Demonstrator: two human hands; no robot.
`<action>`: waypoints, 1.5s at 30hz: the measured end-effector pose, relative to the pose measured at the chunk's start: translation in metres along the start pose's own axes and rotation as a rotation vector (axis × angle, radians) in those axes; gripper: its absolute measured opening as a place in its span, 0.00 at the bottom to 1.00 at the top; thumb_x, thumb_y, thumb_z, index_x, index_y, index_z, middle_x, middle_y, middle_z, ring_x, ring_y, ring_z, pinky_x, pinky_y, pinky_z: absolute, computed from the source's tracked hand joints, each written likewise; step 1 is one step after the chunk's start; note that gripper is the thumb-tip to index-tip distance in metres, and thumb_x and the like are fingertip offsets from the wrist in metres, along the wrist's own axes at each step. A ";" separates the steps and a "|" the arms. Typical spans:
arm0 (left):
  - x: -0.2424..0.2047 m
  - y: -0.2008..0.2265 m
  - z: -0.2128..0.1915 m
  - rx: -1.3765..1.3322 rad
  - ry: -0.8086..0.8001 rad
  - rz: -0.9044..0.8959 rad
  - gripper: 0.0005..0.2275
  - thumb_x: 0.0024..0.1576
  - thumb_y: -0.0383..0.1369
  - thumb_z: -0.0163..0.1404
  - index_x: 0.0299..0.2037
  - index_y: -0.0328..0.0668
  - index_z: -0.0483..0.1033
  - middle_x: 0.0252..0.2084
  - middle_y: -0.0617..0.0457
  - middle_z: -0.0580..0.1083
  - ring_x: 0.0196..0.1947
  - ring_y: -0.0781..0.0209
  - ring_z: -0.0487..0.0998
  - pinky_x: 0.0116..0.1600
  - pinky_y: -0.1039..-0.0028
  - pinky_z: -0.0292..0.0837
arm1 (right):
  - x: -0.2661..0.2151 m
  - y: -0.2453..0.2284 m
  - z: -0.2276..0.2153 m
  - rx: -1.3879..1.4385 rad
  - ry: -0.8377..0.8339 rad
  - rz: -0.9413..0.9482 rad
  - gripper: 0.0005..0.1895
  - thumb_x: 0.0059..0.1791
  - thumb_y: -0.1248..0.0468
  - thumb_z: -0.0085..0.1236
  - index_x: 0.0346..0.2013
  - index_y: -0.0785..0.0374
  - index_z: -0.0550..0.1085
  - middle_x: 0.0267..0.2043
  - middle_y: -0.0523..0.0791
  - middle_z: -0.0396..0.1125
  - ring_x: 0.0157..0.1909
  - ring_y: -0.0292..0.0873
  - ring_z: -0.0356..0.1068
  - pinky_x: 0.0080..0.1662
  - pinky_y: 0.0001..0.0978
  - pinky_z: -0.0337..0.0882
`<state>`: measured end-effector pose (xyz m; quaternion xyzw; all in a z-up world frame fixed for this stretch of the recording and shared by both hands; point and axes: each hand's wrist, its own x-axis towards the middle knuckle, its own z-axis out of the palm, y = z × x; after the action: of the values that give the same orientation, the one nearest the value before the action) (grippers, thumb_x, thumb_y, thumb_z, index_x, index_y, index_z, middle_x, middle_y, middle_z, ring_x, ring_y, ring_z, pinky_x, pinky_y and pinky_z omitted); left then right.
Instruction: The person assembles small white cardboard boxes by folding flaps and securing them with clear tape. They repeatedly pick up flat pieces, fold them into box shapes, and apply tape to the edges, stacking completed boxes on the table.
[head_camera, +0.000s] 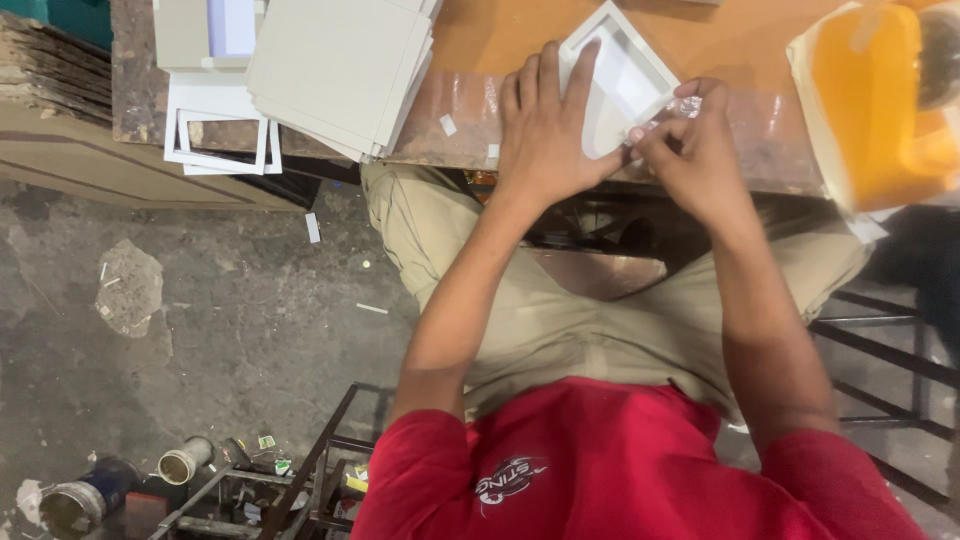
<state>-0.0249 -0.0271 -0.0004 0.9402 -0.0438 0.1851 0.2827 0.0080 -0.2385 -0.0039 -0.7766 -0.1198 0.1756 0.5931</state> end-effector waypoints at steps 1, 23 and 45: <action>0.000 0.000 0.000 -0.013 0.011 0.004 0.51 0.40 0.54 0.67 0.72 0.44 0.51 0.67 0.34 0.56 0.66 0.35 0.58 0.68 0.43 0.51 | 0.002 0.001 -0.001 -0.037 -0.005 -0.020 0.27 0.58 0.72 0.58 0.60 0.67 0.49 0.36 0.49 0.72 0.35 0.36 0.71 0.37 0.24 0.69; 0.000 0.000 0.001 -0.023 0.013 0.014 0.54 0.38 0.48 0.68 0.75 0.51 0.45 0.68 0.36 0.55 0.67 0.35 0.58 0.70 0.43 0.50 | 0.017 -0.009 0.002 -0.248 0.045 -0.034 0.27 0.53 0.66 0.69 0.52 0.73 0.58 0.33 0.47 0.71 0.35 0.38 0.74 0.35 0.26 0.73; -0.026 0.044 -0.030 -0.246 0.145 0.055 0.53 0.42 0.43 0.68 0.75 0.53 0.42 0.74 0.29 0.48 0.70 0.28 0.54 0.74 0.40 0.52 | -0.041 -0.001 0.013 0.389 0.210 -0.117 0.11 0.49 0.75 0.65 0.45 0.72 0.75 0.42 0.47 0.75 0.42 0.37 0.75 0.45 0.27 0.77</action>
<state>-0.0674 -0.0481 0.0360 0.8811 -0.0713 0.2533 0.3930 -0.0352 -0.2429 -0.0004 -0.6533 -0.0661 0.0789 0.7501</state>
